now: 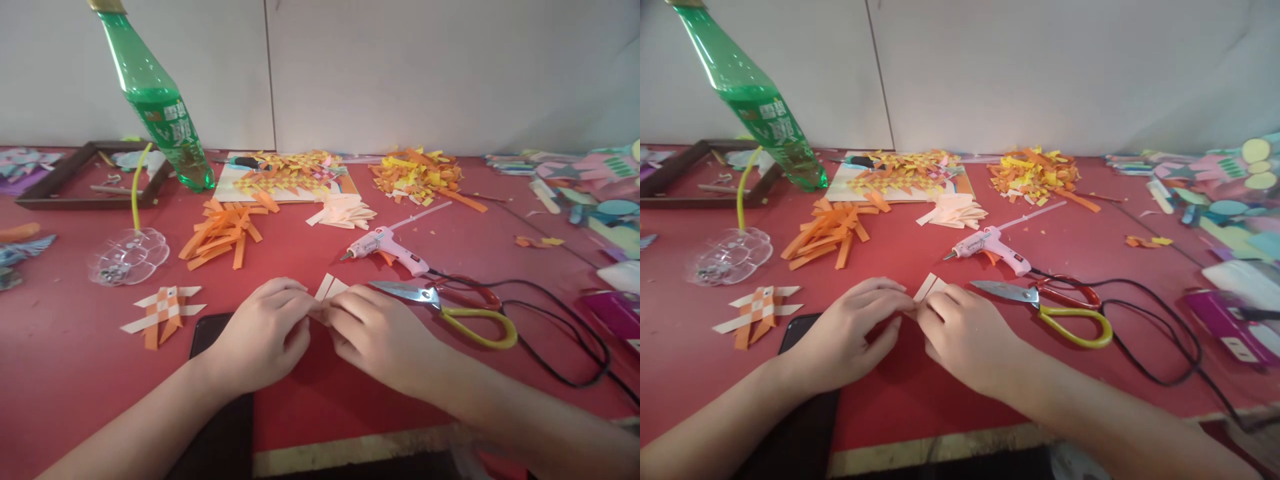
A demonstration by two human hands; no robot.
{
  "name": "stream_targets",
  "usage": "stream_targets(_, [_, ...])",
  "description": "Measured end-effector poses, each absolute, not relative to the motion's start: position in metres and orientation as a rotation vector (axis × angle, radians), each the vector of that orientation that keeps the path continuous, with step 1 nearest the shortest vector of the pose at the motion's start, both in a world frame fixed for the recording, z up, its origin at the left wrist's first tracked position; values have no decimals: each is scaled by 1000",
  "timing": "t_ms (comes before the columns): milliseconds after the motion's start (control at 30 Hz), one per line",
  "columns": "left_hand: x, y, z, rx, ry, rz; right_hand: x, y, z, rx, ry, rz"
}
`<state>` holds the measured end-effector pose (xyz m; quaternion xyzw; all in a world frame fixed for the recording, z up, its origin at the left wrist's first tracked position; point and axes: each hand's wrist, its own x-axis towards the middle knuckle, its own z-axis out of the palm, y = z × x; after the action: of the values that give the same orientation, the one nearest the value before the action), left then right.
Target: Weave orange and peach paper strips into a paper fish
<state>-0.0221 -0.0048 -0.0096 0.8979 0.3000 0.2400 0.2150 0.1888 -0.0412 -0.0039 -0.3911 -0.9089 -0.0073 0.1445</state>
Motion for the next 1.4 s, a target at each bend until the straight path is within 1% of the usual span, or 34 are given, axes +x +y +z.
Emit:
stream_targets(67, [-21, -5, -9, 2502, 833, 613, 190, -43, -4, -1087, -2642, -118])
stream_targets(133, [-21, -5, -9, 2516, 825, 562, 191, -43, -5, -1052, -2615, -138])
stream_targets(233, [-22, -4, -10, 2522, 832, 532, 193, -43, -6, -1046, -2502, 2])
stream_targets(333, [-22, -3, -12, 2524, 855, 578, 194, -42, -7, -1085, -2410, 173])
stream_targets(567, [-19, -4, -14, 2435, 851, 779, 193, -44, -11, -960, -2143, 236])
stream_targets(633, [-18, -5, -9, 2383, 800, 818, 192, -45, -9, -1029, -2036, 391])
stream_targets(733, [-21, -8, 6, 2329, 754, 835, 193, -45, -5, -1151, -1780, 749])
stream_targets(800, [-26, -5, 20, 2303, 849, 849, 196, -42, -5, -1193, -1648, 821])
stream_targets(900, [-38, 16, 38, 2333, 1258, 789, 199, -36, -10, -1272, -1776, 634])
stream_targets(967, [-49, 40, 46, 2419, 1647, 498, 200, -33, -15, -1234, -1997, 428])
stream_targets(1033, [-58, 67, 48, 2404, 1836, 381, 199, -32, -19, -1138, -2152, 219])
stream_targets(1100, [-64, 88, 47, 2353, 1977, 283, 198, -32, -21, -1072, -2197, 87])
stream_targets(1233, [-60, 105, 43, 2238, 2088, 148, 198, -31, -21, -1066, -2180, 61])
stream_targets(1400, [-50, 105, 34, 2213, 2099, 145, 202, -27, -20, -1095, -2177, 171])
